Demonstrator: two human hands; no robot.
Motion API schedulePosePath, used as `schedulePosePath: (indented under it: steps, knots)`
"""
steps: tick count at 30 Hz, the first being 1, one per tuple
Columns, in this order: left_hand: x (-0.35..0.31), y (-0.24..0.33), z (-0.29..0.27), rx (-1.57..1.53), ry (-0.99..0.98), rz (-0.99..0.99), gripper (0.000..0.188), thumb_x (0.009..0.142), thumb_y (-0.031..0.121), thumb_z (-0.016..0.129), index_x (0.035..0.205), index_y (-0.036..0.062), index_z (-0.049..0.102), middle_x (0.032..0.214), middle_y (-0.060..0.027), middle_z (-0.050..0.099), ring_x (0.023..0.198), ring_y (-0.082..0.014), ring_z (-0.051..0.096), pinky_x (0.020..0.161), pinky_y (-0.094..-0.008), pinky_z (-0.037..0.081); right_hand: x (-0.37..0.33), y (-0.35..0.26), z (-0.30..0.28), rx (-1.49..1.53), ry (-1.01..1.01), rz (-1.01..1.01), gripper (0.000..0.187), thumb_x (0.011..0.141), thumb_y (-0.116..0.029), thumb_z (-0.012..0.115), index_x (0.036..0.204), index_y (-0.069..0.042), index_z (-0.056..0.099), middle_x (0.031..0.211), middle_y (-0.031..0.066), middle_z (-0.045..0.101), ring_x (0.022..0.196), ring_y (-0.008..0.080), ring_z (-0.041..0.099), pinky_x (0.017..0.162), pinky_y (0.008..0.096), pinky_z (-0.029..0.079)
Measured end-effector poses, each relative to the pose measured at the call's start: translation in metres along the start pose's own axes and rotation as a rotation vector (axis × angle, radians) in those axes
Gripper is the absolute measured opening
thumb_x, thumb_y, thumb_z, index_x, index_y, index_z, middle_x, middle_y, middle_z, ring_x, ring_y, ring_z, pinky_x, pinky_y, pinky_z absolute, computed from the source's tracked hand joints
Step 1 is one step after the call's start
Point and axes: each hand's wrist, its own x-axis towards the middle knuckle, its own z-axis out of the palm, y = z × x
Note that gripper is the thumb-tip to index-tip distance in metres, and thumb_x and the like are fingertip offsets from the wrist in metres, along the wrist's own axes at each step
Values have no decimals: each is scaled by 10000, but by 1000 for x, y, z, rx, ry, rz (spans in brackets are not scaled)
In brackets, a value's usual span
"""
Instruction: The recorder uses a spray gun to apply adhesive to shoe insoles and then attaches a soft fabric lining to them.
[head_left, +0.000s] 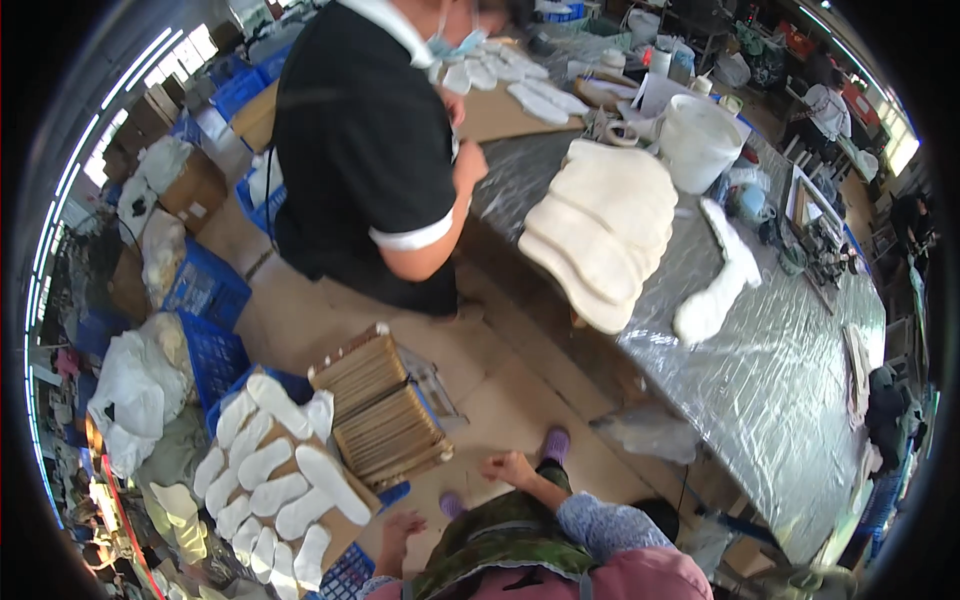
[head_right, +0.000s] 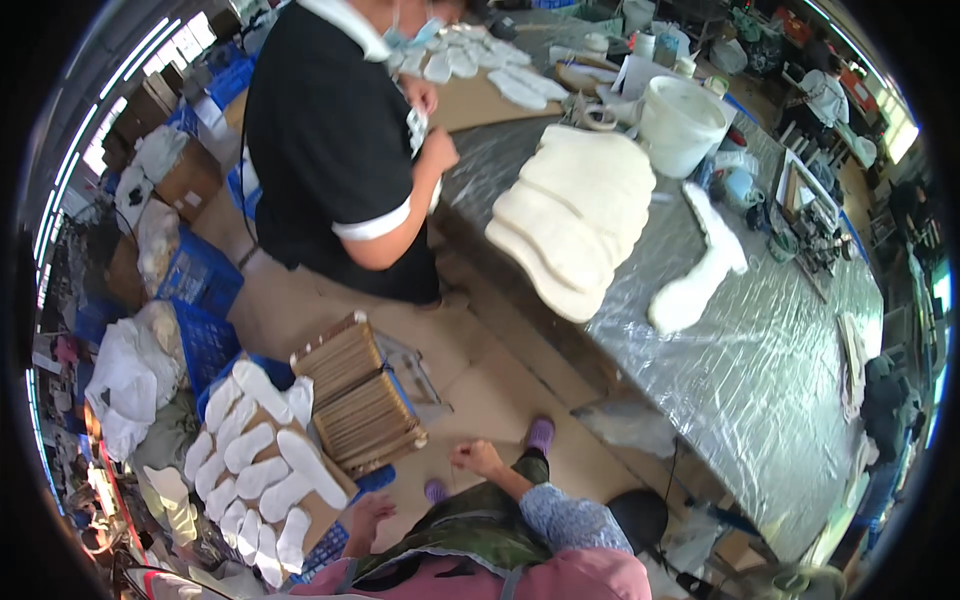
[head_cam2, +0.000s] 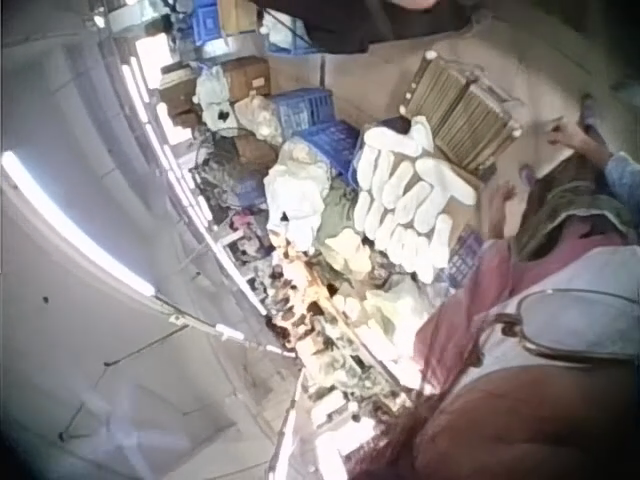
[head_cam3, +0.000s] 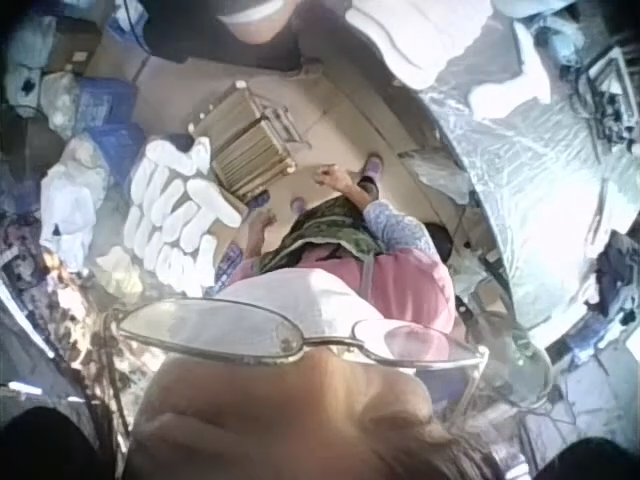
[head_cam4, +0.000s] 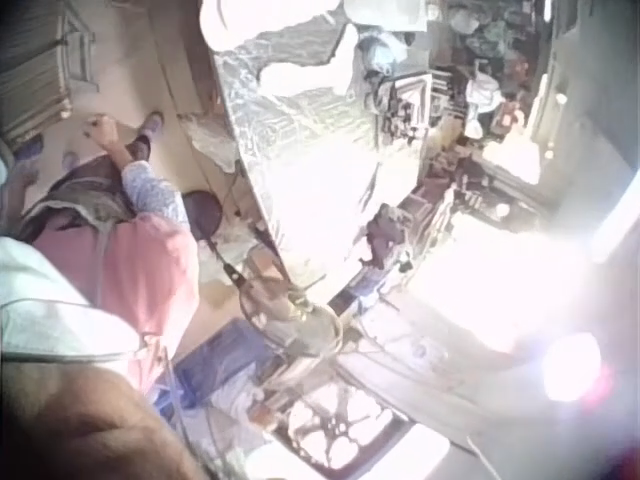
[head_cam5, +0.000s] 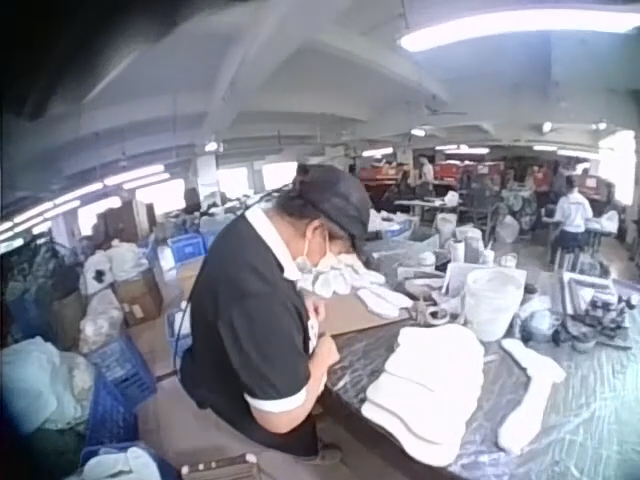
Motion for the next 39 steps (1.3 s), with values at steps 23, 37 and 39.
schedulePosePath:
  steps: [23, 37, 39]
  knots:
    - [33, 283, 397, 500, -786, 524, 810, 845, -106, 482, 1530, 41, 76, 1492, -180, 314, 1080, -194, 531, 903, -325, 462, -37, -181, -286, -106, 627, -598, 209, 918, -126, 603, 748, -13, 559, 659, 127, 516, 606, 312, 511, 558, 385, 416]
    - [104, 365, 368, -162, -1163, -186, 847, 864, 135, 523, 1553, 132, 32, 1438, -71, 364, 1223, -189, 445, 987, -352, 394, 23, -241, -294, 50, 607, -617, 81, 851, -26, 646, 776, -4, 627, 675, 101, 551, 575, 241, 558, 530, 328, 447]
    - [110, 373, 371, -159, -1143, -171, 834, 865, 140, 516, 1553, 124, 45, 1436, -74, 372, 1201, -185, 460, 984, -347, 395, 28, -236, -292, 132, 591, -545, 44, 841, -22, 663, 802, -9, 644, 692, 95, 569, 590, 227, 569, 540, 317, 454]
